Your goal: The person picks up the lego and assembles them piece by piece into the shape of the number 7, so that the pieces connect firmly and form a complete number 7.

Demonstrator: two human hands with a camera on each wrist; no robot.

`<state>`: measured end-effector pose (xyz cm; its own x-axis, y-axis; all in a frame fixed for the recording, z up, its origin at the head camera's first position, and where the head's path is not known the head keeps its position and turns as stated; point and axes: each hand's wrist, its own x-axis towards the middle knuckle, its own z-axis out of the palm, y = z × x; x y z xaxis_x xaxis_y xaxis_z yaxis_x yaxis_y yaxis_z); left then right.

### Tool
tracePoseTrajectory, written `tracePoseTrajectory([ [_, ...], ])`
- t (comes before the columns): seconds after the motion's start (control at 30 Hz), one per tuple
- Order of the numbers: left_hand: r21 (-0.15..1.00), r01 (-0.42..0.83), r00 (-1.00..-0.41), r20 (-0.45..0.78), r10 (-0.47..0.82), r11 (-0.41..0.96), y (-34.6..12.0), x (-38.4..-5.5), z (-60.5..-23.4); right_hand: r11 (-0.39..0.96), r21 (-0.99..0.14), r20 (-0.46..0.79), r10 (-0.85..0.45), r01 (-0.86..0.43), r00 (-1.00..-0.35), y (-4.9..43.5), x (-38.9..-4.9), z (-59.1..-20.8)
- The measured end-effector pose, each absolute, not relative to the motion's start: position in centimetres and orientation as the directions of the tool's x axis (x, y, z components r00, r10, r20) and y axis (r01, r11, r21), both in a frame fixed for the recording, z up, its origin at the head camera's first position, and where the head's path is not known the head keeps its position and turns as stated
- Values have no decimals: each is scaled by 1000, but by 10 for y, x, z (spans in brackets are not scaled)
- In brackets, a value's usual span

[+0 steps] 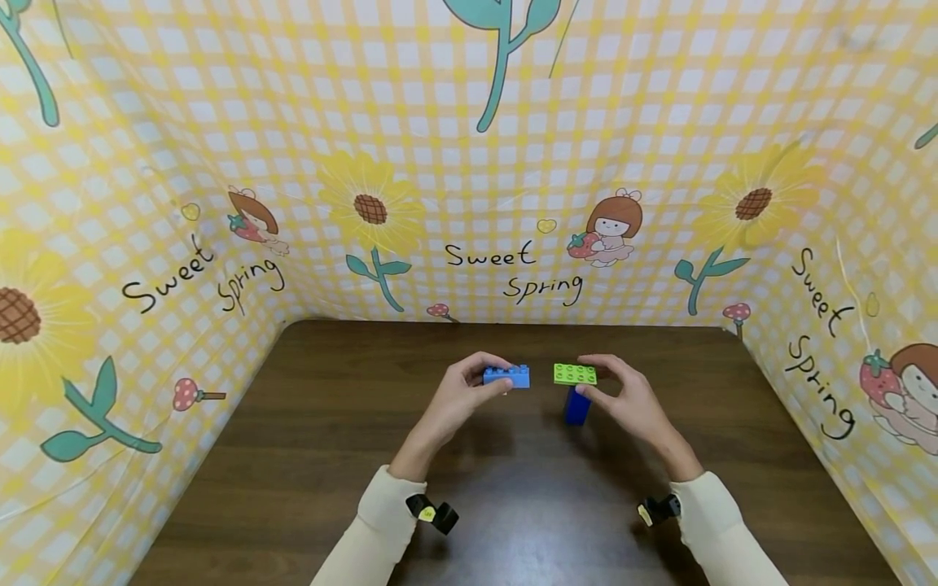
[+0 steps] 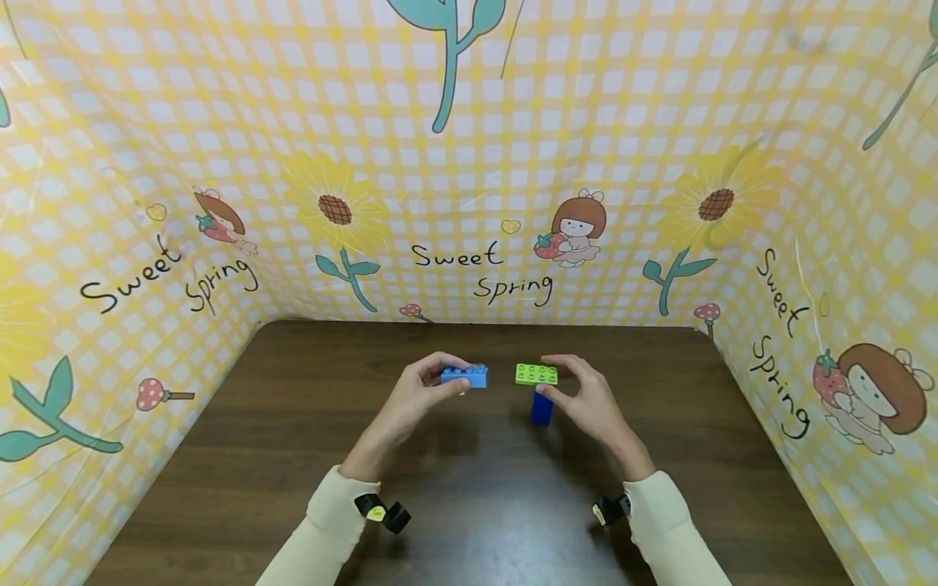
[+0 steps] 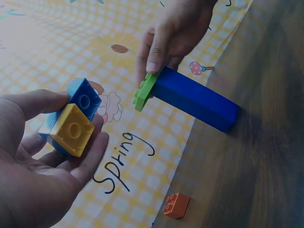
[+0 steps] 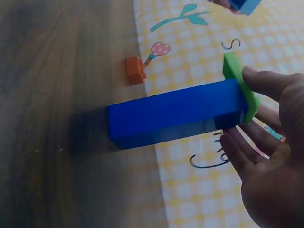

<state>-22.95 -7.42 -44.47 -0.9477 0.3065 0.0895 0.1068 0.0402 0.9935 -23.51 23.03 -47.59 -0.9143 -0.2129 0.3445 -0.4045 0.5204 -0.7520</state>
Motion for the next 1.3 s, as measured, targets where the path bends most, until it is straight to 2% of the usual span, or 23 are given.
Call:
tracePoseTrajectory([
  [0.13,992,113,-946,92,310,48,-73,-231,-447,496,-785,295,-228,-371,-928,233,-238,-486],
  [0.63,970,243,-931,228,285,19,-61,-239,-455,416,-808,344,-243,-418,-907,211,-239,-495],
  [1.3,959,273,-925,239,295,81,-55,-242,-465,350,-822,357,-297,-449,-885,181,-237,-496],
])
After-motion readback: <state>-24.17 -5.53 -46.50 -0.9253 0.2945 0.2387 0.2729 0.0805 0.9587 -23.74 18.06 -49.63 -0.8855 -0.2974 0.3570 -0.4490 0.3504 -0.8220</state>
